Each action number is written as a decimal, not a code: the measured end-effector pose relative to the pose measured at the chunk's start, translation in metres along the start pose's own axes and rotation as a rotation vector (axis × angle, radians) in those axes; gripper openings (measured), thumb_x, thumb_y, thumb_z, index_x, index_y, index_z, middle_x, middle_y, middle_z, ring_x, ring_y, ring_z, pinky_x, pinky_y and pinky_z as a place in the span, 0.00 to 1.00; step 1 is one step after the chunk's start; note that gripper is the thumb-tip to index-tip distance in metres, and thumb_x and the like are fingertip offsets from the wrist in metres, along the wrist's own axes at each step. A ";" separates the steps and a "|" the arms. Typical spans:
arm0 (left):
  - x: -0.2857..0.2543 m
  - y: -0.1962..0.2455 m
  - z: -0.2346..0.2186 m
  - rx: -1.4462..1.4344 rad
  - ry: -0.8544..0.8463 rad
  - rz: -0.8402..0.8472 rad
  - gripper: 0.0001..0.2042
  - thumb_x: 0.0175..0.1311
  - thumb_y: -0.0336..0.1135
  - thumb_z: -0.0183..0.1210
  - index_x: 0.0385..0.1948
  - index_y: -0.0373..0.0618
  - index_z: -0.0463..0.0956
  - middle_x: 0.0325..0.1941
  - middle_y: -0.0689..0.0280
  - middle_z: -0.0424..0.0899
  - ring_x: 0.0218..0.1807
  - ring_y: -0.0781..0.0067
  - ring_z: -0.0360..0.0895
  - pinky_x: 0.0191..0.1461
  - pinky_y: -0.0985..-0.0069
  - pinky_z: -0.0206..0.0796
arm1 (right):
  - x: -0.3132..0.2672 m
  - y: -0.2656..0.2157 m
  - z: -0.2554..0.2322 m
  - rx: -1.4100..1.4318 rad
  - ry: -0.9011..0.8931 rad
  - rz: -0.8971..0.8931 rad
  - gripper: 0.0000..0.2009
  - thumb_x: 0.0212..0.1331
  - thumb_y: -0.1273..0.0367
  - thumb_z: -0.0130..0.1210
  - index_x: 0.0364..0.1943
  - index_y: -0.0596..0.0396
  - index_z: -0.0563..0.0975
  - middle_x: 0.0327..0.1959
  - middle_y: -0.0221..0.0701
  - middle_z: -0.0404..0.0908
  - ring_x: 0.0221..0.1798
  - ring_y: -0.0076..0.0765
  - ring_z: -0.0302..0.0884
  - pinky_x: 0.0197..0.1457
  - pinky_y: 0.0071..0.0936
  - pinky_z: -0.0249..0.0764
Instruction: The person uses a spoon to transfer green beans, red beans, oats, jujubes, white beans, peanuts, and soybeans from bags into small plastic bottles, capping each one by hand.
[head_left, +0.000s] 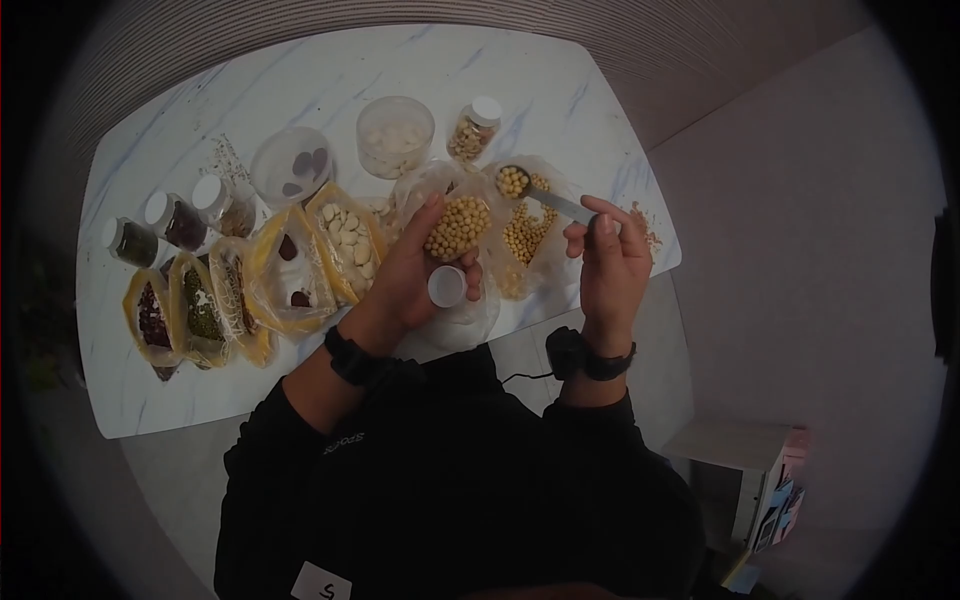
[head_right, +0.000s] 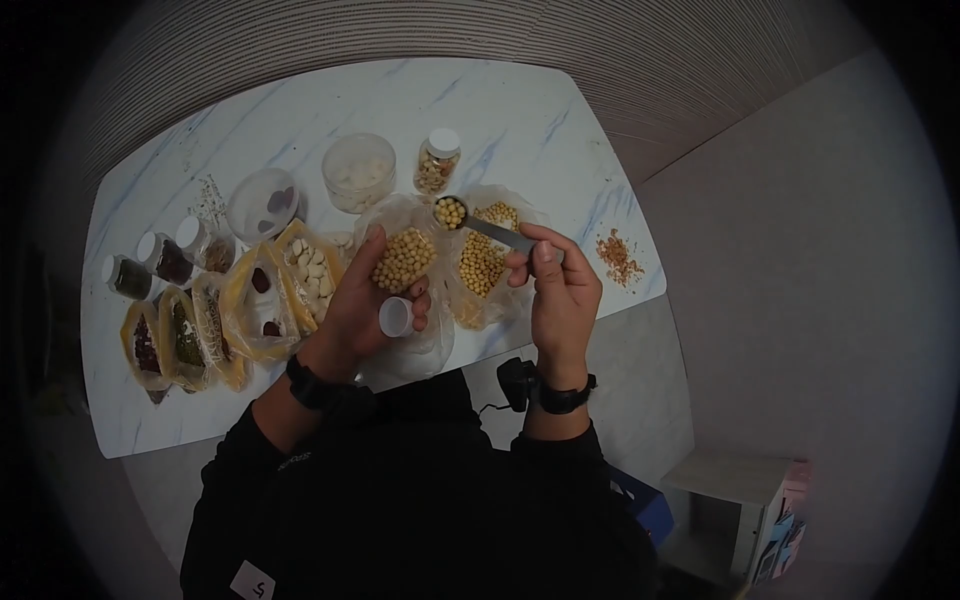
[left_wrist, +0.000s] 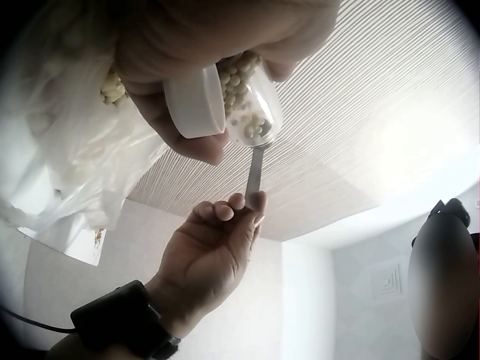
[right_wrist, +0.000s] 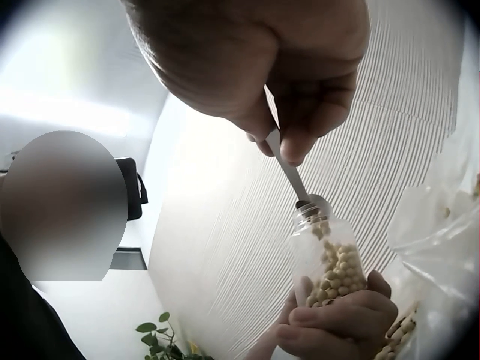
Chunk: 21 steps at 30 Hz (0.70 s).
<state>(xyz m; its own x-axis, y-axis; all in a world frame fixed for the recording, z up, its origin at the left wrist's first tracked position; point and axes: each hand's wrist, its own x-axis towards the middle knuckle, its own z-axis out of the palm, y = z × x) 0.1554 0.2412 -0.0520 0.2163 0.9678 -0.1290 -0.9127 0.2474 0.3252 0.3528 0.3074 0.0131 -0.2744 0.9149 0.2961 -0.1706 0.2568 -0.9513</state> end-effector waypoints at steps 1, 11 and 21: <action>0.000 0.001 0.001 -0.007 -0.002 0.003 0.22 0.71 0.58 0.43 0.42 0.48 0.72 0.24 0.63 0.75 0.24 0.63 0.78 0.28 0.66 0.73 | -0.003 -0.001 0.003 -0.071 -0.022 -0.024 0.13 0.71 0.69 0.48 0.50 0.63 0.77 0.31 0.33 0.81 0.32 0.22 0.75 0.38 0.18 0.71; -0.002 0.004 0.003 -0.043 -0.031 0.025 0.23 0.70 0.59 0.44 0.44 0.47 0.71 0.24 0.63 0.76 0.24 0.63 0.77 0.29 0.66 0.73 | 0.000 0.000 -0.011 -0.391 0.155 -0.204 0.11 0.69 0.70 0.50 0.47 0.62 0.79 0.33 0.32 0.81 0.32 0.21 0.75 0.38 0.19 0.73; 0.001 0.003 -0.001 -0.031 -0.015 0.023 0.24 0.70 0.60 0.43 0.44 0.47 0.71 0.24 0.62 0.76 0.25 0.63 0.78 0.29 0.67 0.73 | 0.009 0.064 -0.048 -0.646 0.085 0.073 0.11 0.68 0.67 0.52 0.48 0.57 0.81 0.30 0.30 0.81 0.30 0.20 0.75 0.35 0.19 0.72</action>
<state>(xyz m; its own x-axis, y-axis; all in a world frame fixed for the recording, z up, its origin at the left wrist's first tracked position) 0.1529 0.2423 -0.0518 0.1997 0.9739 -0.1078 -0.9278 0.2233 0.2990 0.3844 0.3468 -0.0490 -0.1832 0.9516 0.2467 0.4554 0.3046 -0.8366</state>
